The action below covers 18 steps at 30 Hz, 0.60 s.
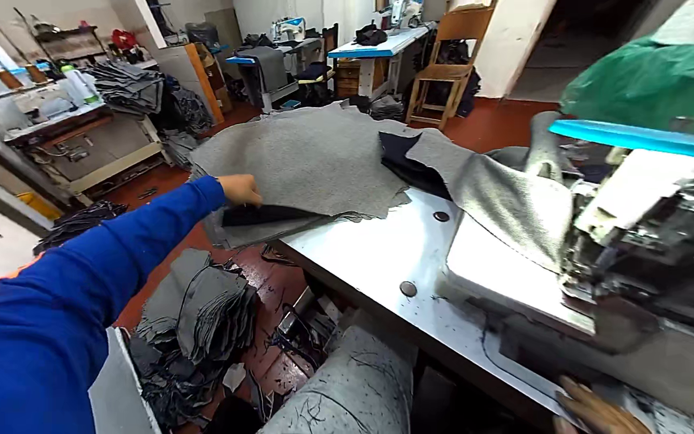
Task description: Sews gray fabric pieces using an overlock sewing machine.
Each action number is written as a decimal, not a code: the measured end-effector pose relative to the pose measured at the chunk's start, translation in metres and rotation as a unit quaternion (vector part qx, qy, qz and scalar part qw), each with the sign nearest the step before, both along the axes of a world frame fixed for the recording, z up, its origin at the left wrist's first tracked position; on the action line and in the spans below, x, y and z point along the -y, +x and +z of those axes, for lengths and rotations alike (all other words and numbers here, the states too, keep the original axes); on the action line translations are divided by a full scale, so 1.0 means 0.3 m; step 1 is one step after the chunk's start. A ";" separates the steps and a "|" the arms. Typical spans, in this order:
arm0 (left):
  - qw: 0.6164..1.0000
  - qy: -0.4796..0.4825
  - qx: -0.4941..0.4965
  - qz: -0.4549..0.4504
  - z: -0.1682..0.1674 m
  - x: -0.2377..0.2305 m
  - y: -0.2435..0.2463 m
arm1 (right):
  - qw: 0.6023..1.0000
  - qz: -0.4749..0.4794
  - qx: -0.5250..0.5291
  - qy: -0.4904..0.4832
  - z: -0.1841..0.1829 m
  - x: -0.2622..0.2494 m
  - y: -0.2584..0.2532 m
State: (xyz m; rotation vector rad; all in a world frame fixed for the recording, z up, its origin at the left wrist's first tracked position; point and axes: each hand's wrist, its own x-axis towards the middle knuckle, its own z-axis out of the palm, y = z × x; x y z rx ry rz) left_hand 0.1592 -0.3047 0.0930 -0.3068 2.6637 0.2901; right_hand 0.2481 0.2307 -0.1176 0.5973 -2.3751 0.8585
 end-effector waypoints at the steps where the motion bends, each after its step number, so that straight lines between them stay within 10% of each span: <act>1: 0.999 0.016 -0.042 0.024 0.005 0.012 0.002 | 1.000 0.011 0.007 -0.002 0.001 -0.014 0.011; 9: 0.927 0.263 -0.252 -0.086 0.051 -0.604 0.160 | 0.916 0.249 0.183 -0.255 0.155 0.339 0.068; 13: 0.832 0.458 -0.257 -0.179 -0.079 -0.948 0.101 | 0.822 0.145 0.291 -0.468 0.213 0.616 0.028; 18: 0.797 0.254 -0.363 -0.411 -0.256 -0.959 0.056 | 0.815 0.119 0.304 -0.479 0.159 0.517 0.047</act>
